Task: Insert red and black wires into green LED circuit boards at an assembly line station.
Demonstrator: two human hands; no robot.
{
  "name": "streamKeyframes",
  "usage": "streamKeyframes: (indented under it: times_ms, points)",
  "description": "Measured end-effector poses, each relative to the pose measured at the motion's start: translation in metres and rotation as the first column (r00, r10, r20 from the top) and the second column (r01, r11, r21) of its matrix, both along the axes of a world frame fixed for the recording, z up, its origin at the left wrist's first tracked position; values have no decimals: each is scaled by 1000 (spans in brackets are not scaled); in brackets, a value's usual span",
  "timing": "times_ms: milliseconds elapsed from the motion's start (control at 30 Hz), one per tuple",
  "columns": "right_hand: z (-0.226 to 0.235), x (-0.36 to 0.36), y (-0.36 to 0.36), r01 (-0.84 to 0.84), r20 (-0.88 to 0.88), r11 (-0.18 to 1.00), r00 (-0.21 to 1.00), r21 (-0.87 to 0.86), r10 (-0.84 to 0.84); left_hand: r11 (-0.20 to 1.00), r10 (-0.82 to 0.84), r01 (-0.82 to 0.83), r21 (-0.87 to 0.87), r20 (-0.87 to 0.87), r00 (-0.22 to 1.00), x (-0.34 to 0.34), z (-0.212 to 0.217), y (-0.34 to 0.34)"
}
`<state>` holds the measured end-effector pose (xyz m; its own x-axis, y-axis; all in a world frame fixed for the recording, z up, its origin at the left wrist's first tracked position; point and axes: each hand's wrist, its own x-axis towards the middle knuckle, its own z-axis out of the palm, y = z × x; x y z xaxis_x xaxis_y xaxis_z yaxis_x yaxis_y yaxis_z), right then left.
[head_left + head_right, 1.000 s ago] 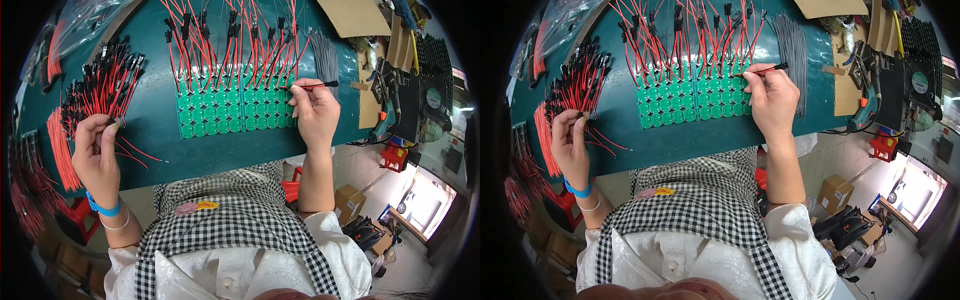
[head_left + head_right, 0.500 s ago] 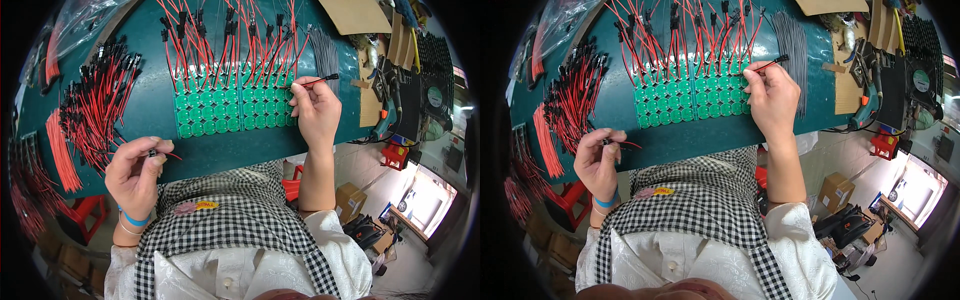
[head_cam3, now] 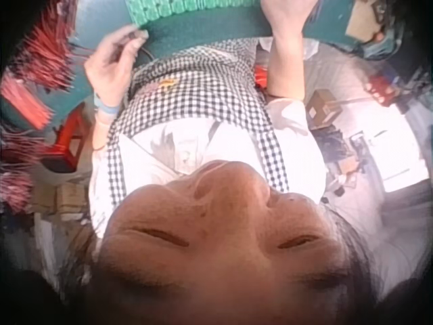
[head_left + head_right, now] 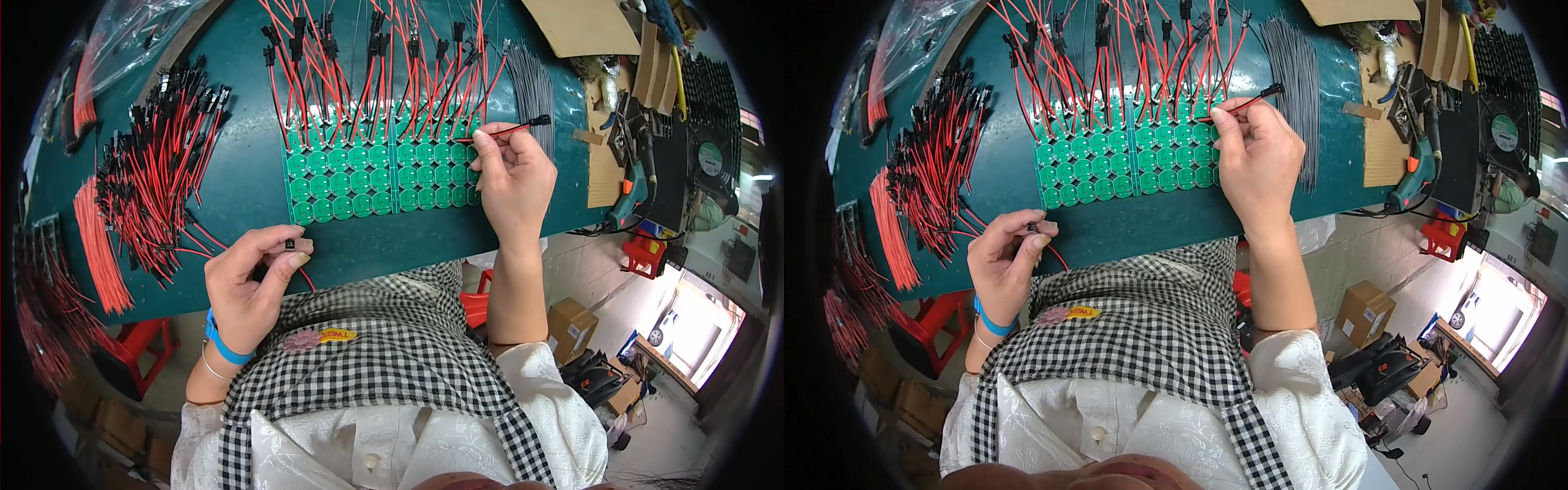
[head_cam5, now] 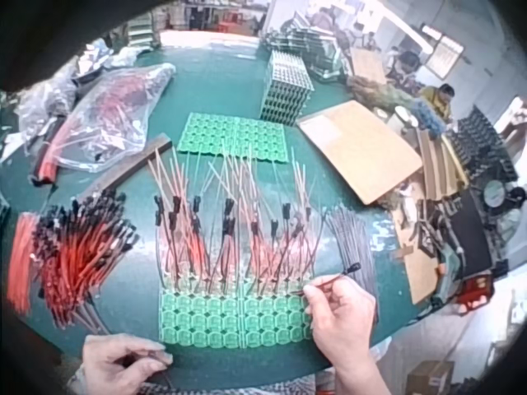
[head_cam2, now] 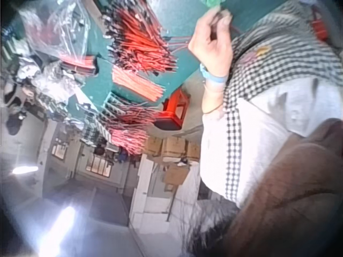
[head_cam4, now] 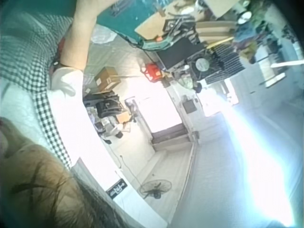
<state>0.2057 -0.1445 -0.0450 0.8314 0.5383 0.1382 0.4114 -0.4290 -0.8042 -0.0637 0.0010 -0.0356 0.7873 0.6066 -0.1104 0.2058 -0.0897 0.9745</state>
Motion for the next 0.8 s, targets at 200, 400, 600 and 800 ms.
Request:
streamKeyframes:
  times_ms: [200,400,600,800]
  points:
    - [8,-3,8,-116,287,985,946,-131,150,999,10,-8,-48,27,1000,0,5,0]
    - [2,0,18,-156,372,974,904,-167,208,993,41,-34,-112,64,997,6,9,-2]
    - [2,-5,21,-96,310,992,944,-83,117,952,-23,49,-303,90,996,17,17,-3]
    - [38,-39,3,-437,-186,840,841,323,509,921,28,51,-385,195,980,42,18,-16]
